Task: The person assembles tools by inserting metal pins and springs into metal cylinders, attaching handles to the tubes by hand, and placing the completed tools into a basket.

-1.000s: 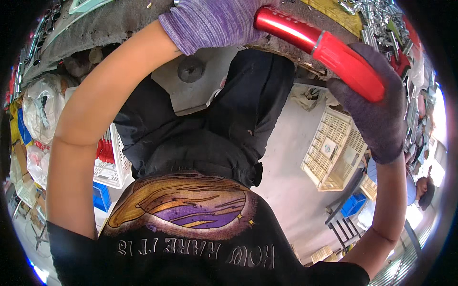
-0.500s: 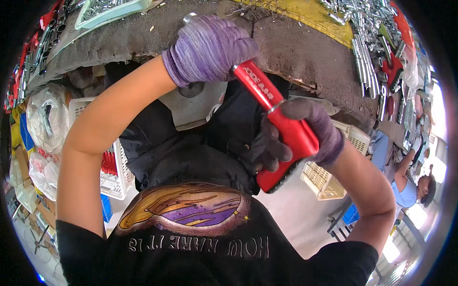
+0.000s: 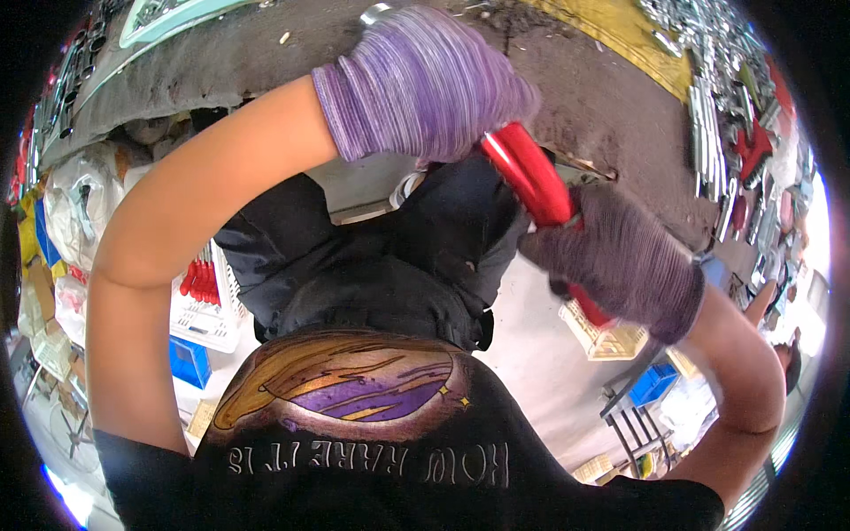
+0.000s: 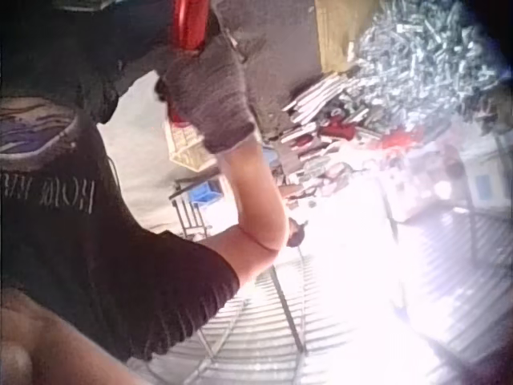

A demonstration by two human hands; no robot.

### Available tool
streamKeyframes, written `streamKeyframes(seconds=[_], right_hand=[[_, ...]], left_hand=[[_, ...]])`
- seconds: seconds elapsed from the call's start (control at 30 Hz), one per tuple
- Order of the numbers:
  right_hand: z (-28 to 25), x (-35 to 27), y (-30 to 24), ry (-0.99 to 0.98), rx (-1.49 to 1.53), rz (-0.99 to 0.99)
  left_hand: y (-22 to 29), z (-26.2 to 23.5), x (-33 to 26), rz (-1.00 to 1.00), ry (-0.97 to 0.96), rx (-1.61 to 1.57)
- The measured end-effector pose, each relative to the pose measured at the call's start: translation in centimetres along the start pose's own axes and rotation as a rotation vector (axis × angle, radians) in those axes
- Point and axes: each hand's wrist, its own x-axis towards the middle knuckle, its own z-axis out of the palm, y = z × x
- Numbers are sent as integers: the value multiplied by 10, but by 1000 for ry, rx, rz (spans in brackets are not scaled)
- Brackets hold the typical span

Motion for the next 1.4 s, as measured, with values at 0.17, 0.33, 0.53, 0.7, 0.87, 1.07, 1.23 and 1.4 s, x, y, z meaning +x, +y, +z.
streamKeyframes(seconds=[0.17, 0.33, 0.53, 0.7, 0.87, 1.07, 1.23, 1.4], right_hand=[[-19, -10, -6, 362, -739, -190], [-26, -17, 8, 889, -1275, -332], [-35, -54, 0, 1337, -1766, -691], [-29, -83, -8, 1258, -1734, -996], [9, -124, -25, 1081, -1579, -822], [61, -160, -54, 992, -1674, -818], [79, -167, -56, 1111, -1596, -715], [78, -172, -69, 1180, -1420, -987]], left_hand=[[6, -5, 2, -94, 187, -4], [12, -20, 9, -172, 137, -92], [10, -32, -20, -212, -161, -945], [35, -23, -51, -222, -90, -1069], [50, -3, -78, -109, 375, -989], [56, 13, -100, -72, 581, -1024], [60, 4, -111, -60, 675, -913], [57, 4, -115, -149, 746, -809]])
